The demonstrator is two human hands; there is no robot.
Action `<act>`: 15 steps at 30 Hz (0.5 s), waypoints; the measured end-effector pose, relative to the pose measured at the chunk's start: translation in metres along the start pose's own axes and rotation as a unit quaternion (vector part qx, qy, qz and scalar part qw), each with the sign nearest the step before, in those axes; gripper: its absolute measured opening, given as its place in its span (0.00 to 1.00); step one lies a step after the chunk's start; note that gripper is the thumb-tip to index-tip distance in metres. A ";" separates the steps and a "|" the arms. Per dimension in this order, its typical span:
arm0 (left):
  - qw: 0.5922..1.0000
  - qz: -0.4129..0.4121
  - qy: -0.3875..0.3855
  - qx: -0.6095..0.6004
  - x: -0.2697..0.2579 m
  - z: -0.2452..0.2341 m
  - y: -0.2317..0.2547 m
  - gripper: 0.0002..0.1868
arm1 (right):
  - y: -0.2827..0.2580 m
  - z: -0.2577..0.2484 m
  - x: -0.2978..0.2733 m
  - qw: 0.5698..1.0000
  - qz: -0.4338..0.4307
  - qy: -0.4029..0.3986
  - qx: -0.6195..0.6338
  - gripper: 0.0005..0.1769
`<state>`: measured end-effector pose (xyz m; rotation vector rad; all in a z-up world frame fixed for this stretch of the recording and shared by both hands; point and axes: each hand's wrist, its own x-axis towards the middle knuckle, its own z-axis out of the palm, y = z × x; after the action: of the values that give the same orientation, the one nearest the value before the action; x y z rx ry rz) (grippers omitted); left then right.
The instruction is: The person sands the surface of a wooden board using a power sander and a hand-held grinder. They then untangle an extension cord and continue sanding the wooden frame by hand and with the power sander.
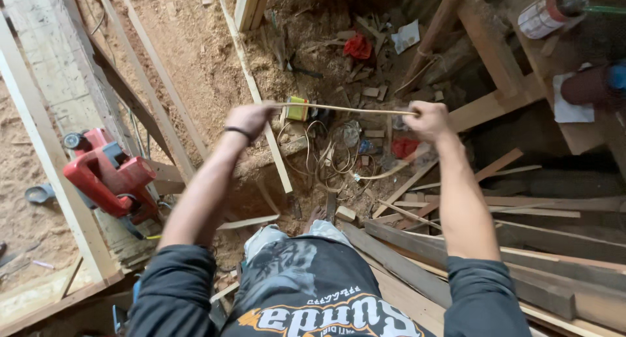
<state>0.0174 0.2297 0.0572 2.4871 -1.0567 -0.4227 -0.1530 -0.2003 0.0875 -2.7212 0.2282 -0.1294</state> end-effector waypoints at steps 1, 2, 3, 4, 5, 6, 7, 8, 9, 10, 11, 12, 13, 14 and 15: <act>0.992 -0.106 -0.005 0.076 -0.007 -0.010 -0.022 0.16 | 0.012 -0.010 -0.010 0.997 0.036 0.044 -0.054 0.05; 0.966 -0.209 -0.010 0.150 -0.013 -0.019 -0.044 0.17 | 0.024 -0.020 -0.020 0.988 0.071 0.088 -0.107 0.04; 0.967 -0.207 -0.009 0.151 -0.006 -0.018 -0.055 0.17 | 0.026 -0.021 -0.019 0.987 0.073 0.090 -0.108 0.04; 0.955 -0.252 -0.002 0.157 0.001 -0.018 -0.066 0.18 | 0.028 -0.021 -0.018 0.983 0.116 0.100 -0.101 0.04; 0.940 -0.300 0.009 0.161 0.008 -0.021 -0.079 0.20 | 0.028 -0.022 -0.010 0.977 0.153 0.112 -0.094 0.05; 0.940 -0.301 0.015 0.161 0.027 -0.013 -0.047 0.20 | 0.004 -0.007 -0.001 0.978 0.149 0.116 -0.094 0.05; 0.959 -0.098 0.194 0.182 0.043 -0.004 -0.014 0.26 | -0.022 0.010 0.001 0.989 0.095 0.091 -0.060 0.06; 0.907 0.112 0.359 0.190 0.058 0.006 0.018 0.35 | -0.047 0.028 0.003 0.997 0.040 0.067 -0.025 0.06; 0.904 0.116 0.364 0.191 0.067 0.015 0.049 0.35 | -0.066 0.038 0.017 0.996 0.039 0.073 -0.027 0.06; 0.932 0.215 0.282 0.078 0.075 0.024 0.081 0.34 | -0.085 0.048 0.031 0.999 0.000 0.035 -0.016 0.07; 0.932 0.304 0.192 -0.037 0.081 0.036 0.114 0.40 | -0.104 0.058 0.042 0.999 -0.041 -0.006 -0.005 0.09; 0.931 0.305 0.196 -0.035 0.063 0.001 0.121 0.40 | -0.097 0.043 0.044 0.999 -0.044 -0.004 -0.007 0.09; 0.980 0.138 0.052 -0.131 0.044 -0.032 0.128 0.29 | -0.089 0.029 0.044 0.999 -0.033 -0.036 -0.018 0.10; 0.970 -0.037 -0.095 -0.220 0.025 -0.065 0.135 0.42 | -0.082 0.015 0.045 0.997 -0.022 -0.067 -0.029 0.11; 0.971 -0.032 -0.093 -0.216 0.025 -0.057 0.104 0.42 | -0.065 0.002 0.040 0.997 -0.021 -0.061 -0.028 0.11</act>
<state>-0.0052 0.1594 0.1535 2.1250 -0.8421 -0.8255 -0.1043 -0.1478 0.1140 -2.7787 0.1413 0.0330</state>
